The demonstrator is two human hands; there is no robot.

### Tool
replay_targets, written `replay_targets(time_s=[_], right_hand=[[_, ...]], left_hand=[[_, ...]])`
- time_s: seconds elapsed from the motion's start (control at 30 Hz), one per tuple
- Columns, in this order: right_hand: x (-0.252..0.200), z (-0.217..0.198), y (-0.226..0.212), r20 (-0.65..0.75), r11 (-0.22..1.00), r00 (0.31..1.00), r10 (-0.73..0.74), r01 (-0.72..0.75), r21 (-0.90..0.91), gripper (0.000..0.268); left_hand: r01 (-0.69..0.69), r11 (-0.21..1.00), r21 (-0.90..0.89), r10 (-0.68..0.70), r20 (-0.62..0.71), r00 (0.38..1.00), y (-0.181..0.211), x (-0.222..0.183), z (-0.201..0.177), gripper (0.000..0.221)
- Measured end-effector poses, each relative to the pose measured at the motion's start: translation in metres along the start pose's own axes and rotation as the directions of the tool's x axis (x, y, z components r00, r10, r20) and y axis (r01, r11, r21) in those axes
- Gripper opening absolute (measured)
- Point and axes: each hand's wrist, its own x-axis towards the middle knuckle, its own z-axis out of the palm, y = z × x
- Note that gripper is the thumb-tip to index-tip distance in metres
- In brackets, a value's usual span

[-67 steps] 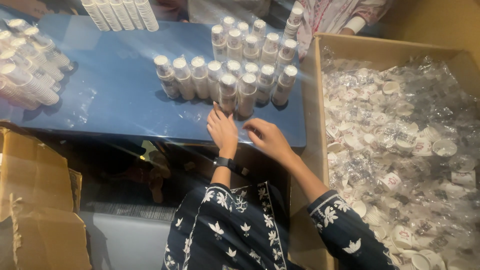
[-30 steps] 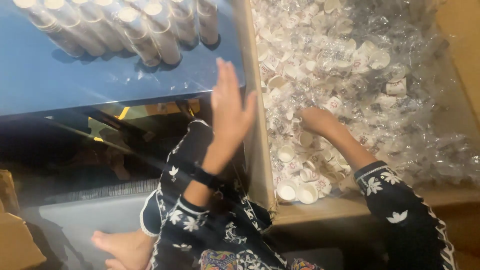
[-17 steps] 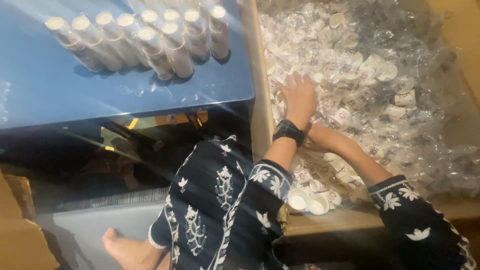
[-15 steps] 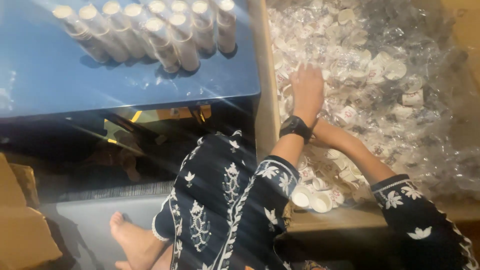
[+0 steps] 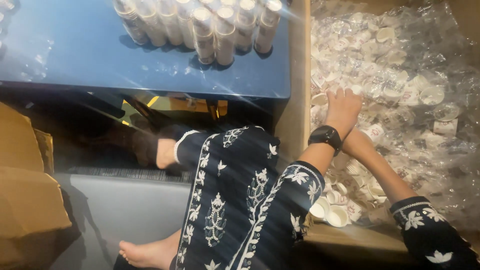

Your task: Sorting paper cups from a large box and stacking or packaging them on a table.

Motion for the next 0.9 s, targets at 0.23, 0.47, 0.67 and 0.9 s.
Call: replay_targets(time_s=[0.23, 0.47, 0.67, 0.9], right_hand=[[0.002, -0.014, 0.025, -0.079, 0.991, 0.99, -0.117, 0.122, 0.06, 0.051], [-0.026, -0.092, 0.016, 0.042, 0.657, 0.95, 0.308, -0.244, 0.713, 0.033], [-0.07, -0.116, 0.021, -0.033, 0.352, 0.909, 0.415, -0.127, 0.927, 0.027], [-0.058, -0.11, 0.009, -0.037, 0.435, 0.926, 0.374, -0.14, 0.89, 0.024]], left_hand=[[0.0, 0.999, -0.047, 0.006, 0.137, 0.991, 0.002, 0.001, 0.01, 0.015], [0.001, 0.999, -0.044, 0.011, 0.264, 0.964, 0.01, -0.001, 0.019, 0.02], [-0.258, 0.888, -0.382, 0.288, 0.023, 0.957, 0.011, 0.001, 0.005, 0.063], [-0.331, 0.715, -0.616, 0.389, -0.044, 0.92, -0.001, 0.002, 0.013, 0.066]])
